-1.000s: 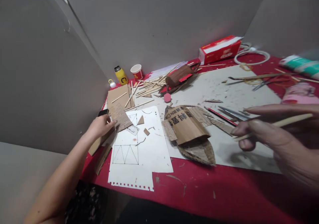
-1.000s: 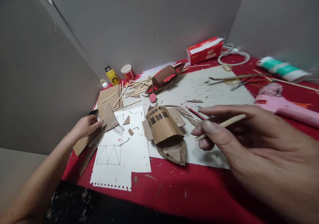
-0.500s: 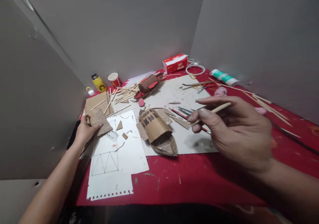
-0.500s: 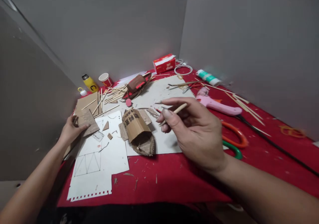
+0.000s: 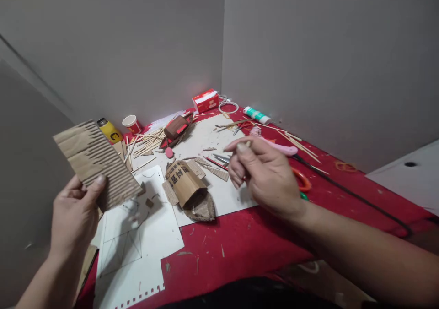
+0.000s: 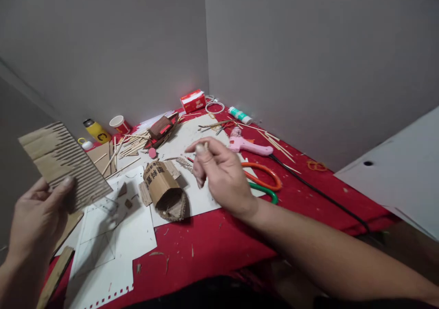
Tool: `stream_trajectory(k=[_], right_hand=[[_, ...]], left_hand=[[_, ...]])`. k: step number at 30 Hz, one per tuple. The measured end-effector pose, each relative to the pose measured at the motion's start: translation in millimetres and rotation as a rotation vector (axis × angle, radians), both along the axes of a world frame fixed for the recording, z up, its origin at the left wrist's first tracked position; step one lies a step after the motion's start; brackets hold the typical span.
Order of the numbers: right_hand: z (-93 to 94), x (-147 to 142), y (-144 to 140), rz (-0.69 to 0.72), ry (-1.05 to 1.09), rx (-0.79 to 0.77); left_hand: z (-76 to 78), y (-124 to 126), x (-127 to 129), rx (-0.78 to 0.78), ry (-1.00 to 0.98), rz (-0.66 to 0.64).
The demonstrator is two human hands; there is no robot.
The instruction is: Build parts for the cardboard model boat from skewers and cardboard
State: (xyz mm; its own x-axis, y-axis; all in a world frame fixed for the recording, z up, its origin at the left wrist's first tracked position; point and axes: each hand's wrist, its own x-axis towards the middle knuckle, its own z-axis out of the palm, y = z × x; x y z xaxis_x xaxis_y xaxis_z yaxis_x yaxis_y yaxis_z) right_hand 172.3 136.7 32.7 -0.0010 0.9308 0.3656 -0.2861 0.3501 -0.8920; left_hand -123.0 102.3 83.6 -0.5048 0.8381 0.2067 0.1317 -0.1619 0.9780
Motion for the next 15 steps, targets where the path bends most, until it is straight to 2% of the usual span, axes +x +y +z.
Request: stream_trajectory(k=[1,5,8,11,15], right_hand=[[0.5,-1,-1,0.045,-0.037,-0.019],[4.0,-5,-7,0.234,-0.175,-0.036],[4.0,-7,-10,0.416,-0.135,-0.144],[2.3,-7,-10,0.48,-0.077,-0.2],[0.9,-7,-8,0.483,-0.088,-0.159]], left_hand=[[0.2,-4,11,-0.005,-0.011,-0.079],[-9.3,-17,43,-0.194,-0.015,-0.399],[-16.4,-22,60,-0.315,-0.02,-0.592],[-16.8,-22,75,-0.379,0.001,-0.718],[-15.0,-21,82,-0.392,0.008,-0.784]])
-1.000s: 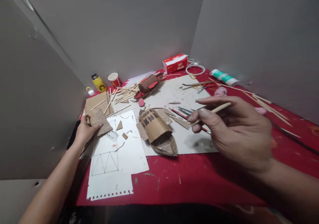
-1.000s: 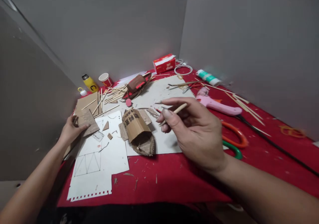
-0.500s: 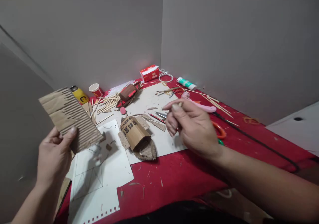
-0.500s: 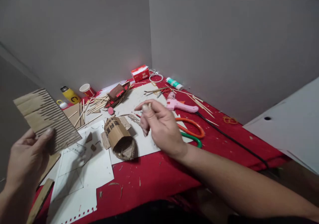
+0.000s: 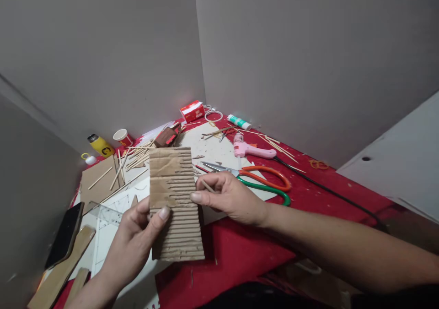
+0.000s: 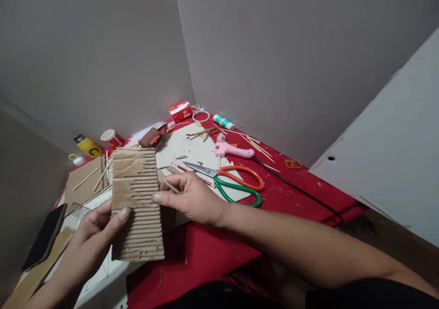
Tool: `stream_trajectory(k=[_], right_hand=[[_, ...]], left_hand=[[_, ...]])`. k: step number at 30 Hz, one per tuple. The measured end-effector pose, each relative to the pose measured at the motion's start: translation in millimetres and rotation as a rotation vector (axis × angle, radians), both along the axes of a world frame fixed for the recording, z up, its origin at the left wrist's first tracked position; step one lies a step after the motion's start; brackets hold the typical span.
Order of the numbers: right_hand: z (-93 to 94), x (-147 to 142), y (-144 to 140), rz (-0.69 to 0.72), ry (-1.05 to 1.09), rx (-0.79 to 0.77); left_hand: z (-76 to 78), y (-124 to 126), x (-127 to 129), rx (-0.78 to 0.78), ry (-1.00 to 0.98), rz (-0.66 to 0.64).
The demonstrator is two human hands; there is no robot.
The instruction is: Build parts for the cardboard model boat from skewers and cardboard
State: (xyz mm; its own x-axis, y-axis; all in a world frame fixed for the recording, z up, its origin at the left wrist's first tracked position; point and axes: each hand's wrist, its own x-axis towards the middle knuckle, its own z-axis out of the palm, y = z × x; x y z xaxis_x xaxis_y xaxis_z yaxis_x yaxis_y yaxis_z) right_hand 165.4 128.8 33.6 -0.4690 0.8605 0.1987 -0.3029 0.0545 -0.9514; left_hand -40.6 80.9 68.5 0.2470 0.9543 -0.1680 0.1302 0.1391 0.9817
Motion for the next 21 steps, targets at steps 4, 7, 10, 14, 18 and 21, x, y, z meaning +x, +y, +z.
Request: stream_trajectory(k=[4,7,10,14,18,21], right_hand=[[-1.9,1,2,-0.052,-0.086,0.096],[-1.6,8,10,-0.311,-0.054,0.135],[2.1,20,23,-0.581,-0.089,0.244],[3.6,31,41,-0.615,-0.707,0.519],[-9.0,23,47,-0.364,-1.339,0.543],[-20.5,12,45,-0.287,-1.468,0.557]], left_hand=[[-0.9,1,-13,0.042,-0.04,0.056],[2.7,8,-33,0.17,-0.09,0.27],[9.7,19,-56,0.327,-0.11,0.521],[12.2,33,-86,0.384,-0.076,0.677],[0.7,45,-108,0.355,-0.091,0.71],[-12.5,53,-120,0.376,-0.108,0.76]])
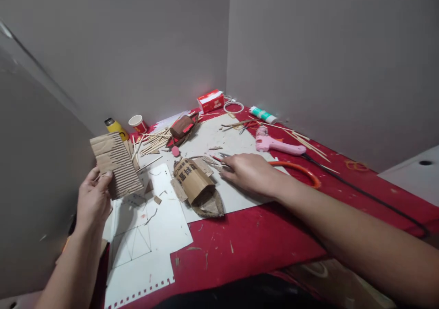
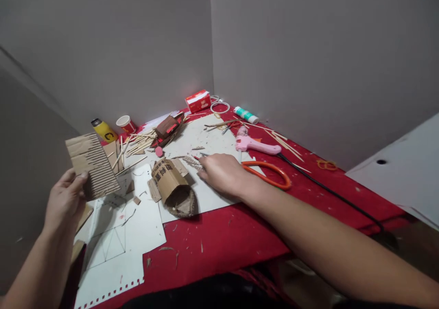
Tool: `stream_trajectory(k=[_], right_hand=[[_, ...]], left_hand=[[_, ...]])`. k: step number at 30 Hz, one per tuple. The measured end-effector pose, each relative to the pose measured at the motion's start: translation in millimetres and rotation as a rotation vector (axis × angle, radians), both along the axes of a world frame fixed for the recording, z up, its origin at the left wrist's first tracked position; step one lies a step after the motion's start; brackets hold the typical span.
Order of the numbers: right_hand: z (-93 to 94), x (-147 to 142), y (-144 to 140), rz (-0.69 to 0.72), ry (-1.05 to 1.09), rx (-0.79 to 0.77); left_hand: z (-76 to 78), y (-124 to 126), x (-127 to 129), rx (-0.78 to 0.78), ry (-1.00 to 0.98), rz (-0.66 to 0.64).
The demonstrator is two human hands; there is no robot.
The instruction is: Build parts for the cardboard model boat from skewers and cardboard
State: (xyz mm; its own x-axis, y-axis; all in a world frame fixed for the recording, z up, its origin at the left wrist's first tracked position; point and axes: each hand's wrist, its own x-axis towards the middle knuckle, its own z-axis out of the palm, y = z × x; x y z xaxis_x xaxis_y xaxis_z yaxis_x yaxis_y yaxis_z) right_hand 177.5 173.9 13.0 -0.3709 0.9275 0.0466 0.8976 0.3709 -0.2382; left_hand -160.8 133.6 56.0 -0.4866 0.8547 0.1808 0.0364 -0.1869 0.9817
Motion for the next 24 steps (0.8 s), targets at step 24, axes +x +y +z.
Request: stream_trajectory(k=[24], right_hand=[[-20.4,-4,7,-0.037,-0.184,-0.077]], left_hand=[[-29.1,-1,-13,-0.069,-0.161,-0.104]])
